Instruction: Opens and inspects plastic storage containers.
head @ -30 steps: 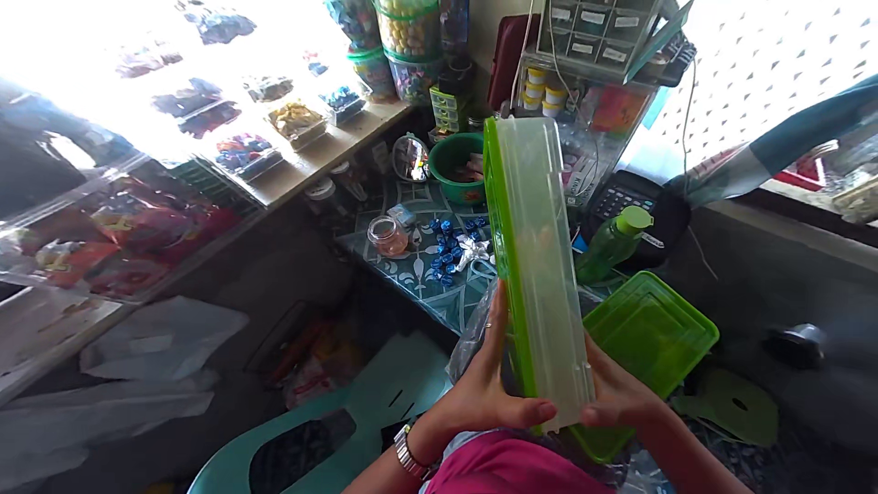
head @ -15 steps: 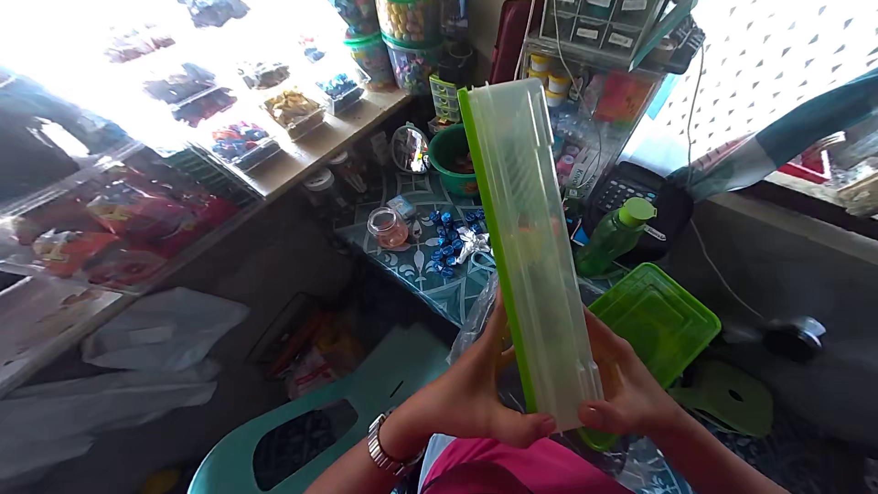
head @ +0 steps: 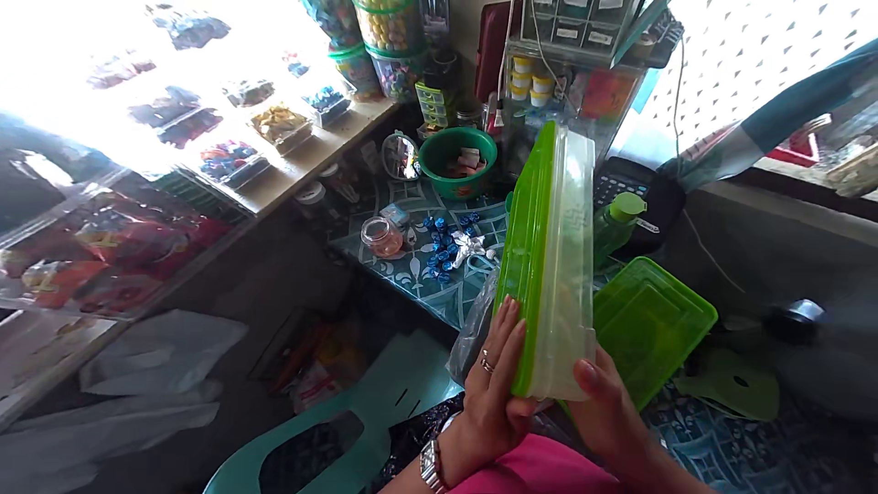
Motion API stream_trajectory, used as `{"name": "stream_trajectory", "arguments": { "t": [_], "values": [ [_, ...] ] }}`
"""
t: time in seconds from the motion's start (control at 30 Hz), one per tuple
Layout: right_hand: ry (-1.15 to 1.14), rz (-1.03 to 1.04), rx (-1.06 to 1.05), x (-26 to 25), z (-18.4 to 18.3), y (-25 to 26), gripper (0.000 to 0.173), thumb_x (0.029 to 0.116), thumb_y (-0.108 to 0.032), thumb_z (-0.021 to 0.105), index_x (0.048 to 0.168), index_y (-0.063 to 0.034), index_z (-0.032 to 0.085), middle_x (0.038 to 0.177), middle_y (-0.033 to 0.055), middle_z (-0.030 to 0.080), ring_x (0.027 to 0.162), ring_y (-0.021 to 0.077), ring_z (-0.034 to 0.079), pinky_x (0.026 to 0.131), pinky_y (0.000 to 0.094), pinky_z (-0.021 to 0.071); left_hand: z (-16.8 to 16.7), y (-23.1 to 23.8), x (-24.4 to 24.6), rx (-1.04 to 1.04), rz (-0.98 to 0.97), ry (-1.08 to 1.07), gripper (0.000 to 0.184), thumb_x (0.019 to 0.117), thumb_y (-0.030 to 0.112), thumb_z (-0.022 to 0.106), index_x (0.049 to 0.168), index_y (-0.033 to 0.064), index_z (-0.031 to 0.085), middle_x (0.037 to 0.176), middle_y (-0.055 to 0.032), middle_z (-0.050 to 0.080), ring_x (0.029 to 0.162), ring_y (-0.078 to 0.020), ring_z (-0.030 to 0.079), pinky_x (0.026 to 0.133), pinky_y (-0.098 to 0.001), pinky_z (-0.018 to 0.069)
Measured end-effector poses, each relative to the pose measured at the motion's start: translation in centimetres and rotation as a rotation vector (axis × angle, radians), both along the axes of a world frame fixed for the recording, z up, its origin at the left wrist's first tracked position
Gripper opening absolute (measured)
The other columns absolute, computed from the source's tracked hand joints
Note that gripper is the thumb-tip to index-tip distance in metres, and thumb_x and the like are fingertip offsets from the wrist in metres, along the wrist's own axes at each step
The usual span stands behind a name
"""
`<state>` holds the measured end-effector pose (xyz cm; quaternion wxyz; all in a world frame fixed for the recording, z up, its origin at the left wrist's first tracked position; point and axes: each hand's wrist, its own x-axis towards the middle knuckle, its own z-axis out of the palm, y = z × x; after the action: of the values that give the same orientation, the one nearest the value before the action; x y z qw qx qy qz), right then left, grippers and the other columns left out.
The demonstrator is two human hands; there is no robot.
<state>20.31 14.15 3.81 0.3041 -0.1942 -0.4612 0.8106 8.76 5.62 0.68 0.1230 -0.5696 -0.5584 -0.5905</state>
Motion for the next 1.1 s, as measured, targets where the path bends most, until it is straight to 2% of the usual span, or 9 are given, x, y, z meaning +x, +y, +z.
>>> {"name": "stream_trajectory", "arguments": {
  "t": [0.47,0.57,0.67,0.77,0.83,0.93,1.0,1.07,1.1],
  "values": [
    [-0.001,-0.027,-0.011,-0.2,-0.1,-0.5,0.11,0.0787,-0.058,0.08,0.155,0.0007,0.026,0.131,0.0005,0.064,0.115,0.0079,0.065,0.098,0.03,0.0571,0.2,0.0,0.0,0.035,0.053,-0.029,0.052,0.1119,0.041,0.026,0.143,0.0063,0.05,0.147,-0.0057,0.057,0.141,-0.0123,0.049,0.118,-0.0324,0.0403],
    [-0.016,-0.037,0.059,-0.1,-0.3,0.2,0.11,0.0786,-0.06,0.078,0.154,0.0014,0.027,0.13,-0.0017,0.064,0.114,0.006,0.065,0.097,0.0289,0.0573,0.3,-0.2,-0.7,-0.005,-0.116,-0.125,0.052,0.1109,0.042,0.033,0.146,0.0073,0.049,0.152,-0.0084,0.052,0.144,-0.0163,0.045,0.12,-0.0359,0.0386],
    [0.033,0.004,0.154,0.5,-0.7,1.6,0.095,0.0829,-0.058,0.075,0.153,-0.0065,0.037,0.128,-0.0078,0.067,0.113,0.003,0.066,0.096,0.0267,0.0575,1.0,-0.7,-1.9,-0.13,-0.253,-0.192,0.067,0.1035,0.053,0.05,0.156,0.0134,0.038,0.16,-0.0138,0.04,0.151,-0.0253,0.034,0.124,-0.0446,0.0317],
    [0.22,0.103,0.066,1.3,-0.7,2.1,0.059,0.0896,-0.054,0.069,0.139,-0.0241,0.057,0.121,-0.0107,0.072,0.11,0.0026,0.068,0.093,0.0275,0.0588,0.6,-0.7,-2.7,-0.173,-0.145,-0.116,0.086,0.0906,0.065,0.064,0.157,0.0176,0.036,0.163,-0.0148,0.034,0.155,-0.0316,0.022,0.127,-0.053,0.0203],
    [0.364,0.182,-0.086,1.3,-0.3,2.0,0.045,0.0904,-0.053,0.066,0.126,-0.0267,0.071,0.116,-0.0074,0.075,0.109,0.0056,0.069,0.093,0.0313,0.0589,-0.2,-0.8,-2.9,-0.132,-0.126,-0.23,0.101,0.0808,0.063,0.077,0.156,0.0099,0.036,0.163,-0.0191,0.033,0.153,-0.0289,0.027,0.125,-0.0472,0.0274],
    [0.417,0.27,-0.158,1.2,-1.4,2.1,0.047,0.0903,-0.056,0.065,0.124,-0.0255,0.073,0.118,-0.0051,0.075,0.112,0.0086,0.069,0.096,0.0347,0.0577,-0.4,-1.6,-2.3,-0.103,-0.237,-0.514,0.111,0.0765,0.052,0.085,0.159,0.0062,0.026,0.164,-0.0116,0.031,0.144,-0.0145,0.043,0.115,-0.0322,0.0445],
    [0.306,0.258,-0.006,1.5,-1.6,2.6,0.047,0.0935,-0.057,0.062,0.129,-0.0257,0.069,0.118,-0.0066,0.074,0.111,0.0066,0.069,0.095,0.0318,0.0582,-0.1,-2.3,-2.4,-0.085,-0.197,-0.557,0.084,0.0776,0.051,0.084,0.147,0.0144,0.054,0.162,-0.0102,0.037,0.145,-0.0169,0.042,0.115,-0.0333,0.0447],
    [0.07,0.15,0.512,2.2,-0.6,4.2,0.052,0.1004,-0.054,0.052,0.144,-0.0261,0.056,0.128,-0.012,0.069,0.115,-0.0015,0.065,0.098,0.0223,0.0552,1.3,-3.4,-3.7,-0.095,-0.142,-0.517,0.065,0.0767,0.049,0.085,0.132,0.0207,0.068,0.158,-0.0097,0.044,0.144,-0.0204,0.045,0.113,-0.0345,0.0478],
    [-0.034,0.055,0.807,2.6,0.1,5.3,0.065,0.1008,-0.052,0.055,0.154,-0.0175,0.045,0.138,-0.0055,0.064,0.123,0.0022,0.062,0.103,0.0255,0.0543,2.4,-4.0,-4.6,-0.116,-0.124,-0.486,0.061,0.0754,0.048,0.087,0.128,0.023,0.071,0.156,-0.0088,0.048,0.142,-0.0205,0.048,0.11,-0.0342,0.0499]
  ]
}}
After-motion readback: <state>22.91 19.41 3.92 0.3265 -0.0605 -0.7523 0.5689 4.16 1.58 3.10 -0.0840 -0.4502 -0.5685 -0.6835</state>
